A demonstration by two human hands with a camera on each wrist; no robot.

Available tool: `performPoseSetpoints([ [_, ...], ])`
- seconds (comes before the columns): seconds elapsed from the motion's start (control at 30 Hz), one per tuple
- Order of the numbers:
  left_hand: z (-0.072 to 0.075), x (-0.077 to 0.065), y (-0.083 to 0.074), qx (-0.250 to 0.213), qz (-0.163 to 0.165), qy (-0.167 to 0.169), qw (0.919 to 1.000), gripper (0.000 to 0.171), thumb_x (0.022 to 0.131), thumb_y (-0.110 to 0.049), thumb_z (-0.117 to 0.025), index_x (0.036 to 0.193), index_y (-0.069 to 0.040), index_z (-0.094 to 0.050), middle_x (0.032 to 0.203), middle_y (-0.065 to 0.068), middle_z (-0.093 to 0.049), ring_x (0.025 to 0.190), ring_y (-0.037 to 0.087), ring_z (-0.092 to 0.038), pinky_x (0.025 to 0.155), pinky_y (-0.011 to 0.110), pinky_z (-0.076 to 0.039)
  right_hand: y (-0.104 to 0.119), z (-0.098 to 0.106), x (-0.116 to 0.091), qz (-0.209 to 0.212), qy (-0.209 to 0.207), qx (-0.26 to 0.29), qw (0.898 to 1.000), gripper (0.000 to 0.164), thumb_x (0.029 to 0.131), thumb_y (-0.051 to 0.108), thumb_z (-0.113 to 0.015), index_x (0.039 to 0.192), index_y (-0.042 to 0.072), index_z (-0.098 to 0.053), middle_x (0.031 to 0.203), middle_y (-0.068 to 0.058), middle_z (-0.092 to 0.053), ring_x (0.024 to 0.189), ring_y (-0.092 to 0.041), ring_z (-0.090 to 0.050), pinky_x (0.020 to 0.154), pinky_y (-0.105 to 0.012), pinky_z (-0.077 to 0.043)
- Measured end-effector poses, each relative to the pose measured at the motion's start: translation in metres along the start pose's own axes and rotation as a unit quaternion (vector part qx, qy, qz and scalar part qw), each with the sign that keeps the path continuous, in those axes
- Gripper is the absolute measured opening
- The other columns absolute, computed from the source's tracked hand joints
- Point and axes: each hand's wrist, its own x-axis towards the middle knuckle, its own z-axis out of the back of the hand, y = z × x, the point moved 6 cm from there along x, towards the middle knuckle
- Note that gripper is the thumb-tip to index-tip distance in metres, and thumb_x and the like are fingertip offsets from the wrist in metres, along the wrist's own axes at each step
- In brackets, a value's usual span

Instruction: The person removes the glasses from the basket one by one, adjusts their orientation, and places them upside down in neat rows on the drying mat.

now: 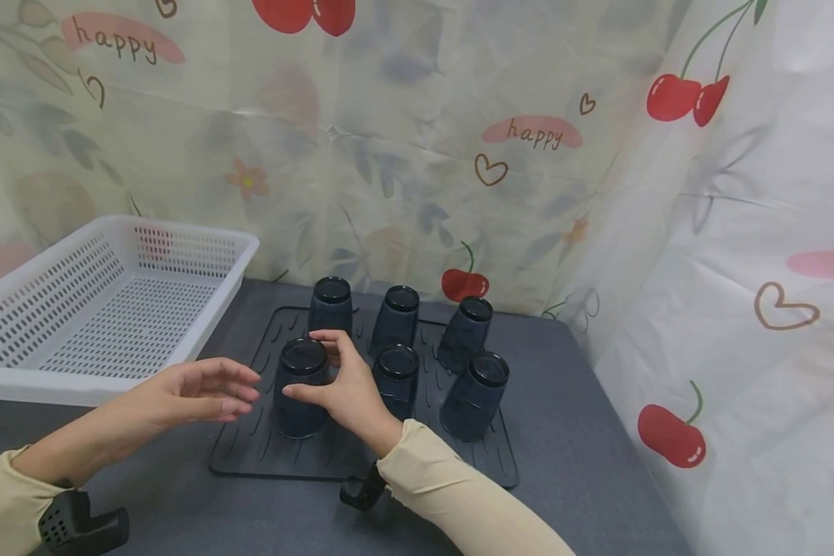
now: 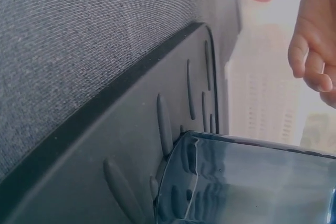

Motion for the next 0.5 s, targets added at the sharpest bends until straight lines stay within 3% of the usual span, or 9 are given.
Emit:
performPoseSetpoints([
  [0.2,0.0006,0.0001,0.0013,0.000,0.006,0.003,1.0000,0.049,0.099,-0.017,-0.054,0.137,0.008,-0.039,0.124,0.018,-0.056,0.110,0.014,-0.062,0.092,0.032,-0.052,0.0043,0.0015,0.0000,-0.007,0.003,-0.005,1.000,0.074,0.075,0.017,-0.084,0.137,0.025,-0.046,0.134,-0.002,-0.052,0.122,-0.023,-0.055,0.095,-0.044,-0.050],
  [0.5,0.0012,-0.0002,0.0010,0.002,0.016,-0.003,0.9999,0.051,0.097,-0.018,-0.057,0.137,0.007,-0.039,0.125,0.019,-0.056,0.112,0.020,-0.062,0.093,0.035,-0.052,0.0080,0.0042,0.0009,0.010,0.004,0.019,1.000,0.072,0.076,0.013,-0.083,0.137,0.020,-0.046,0.140,-0.008,-0.050,0.128,-0.024,-0.051,0.106,-0.050,-0.041],
])
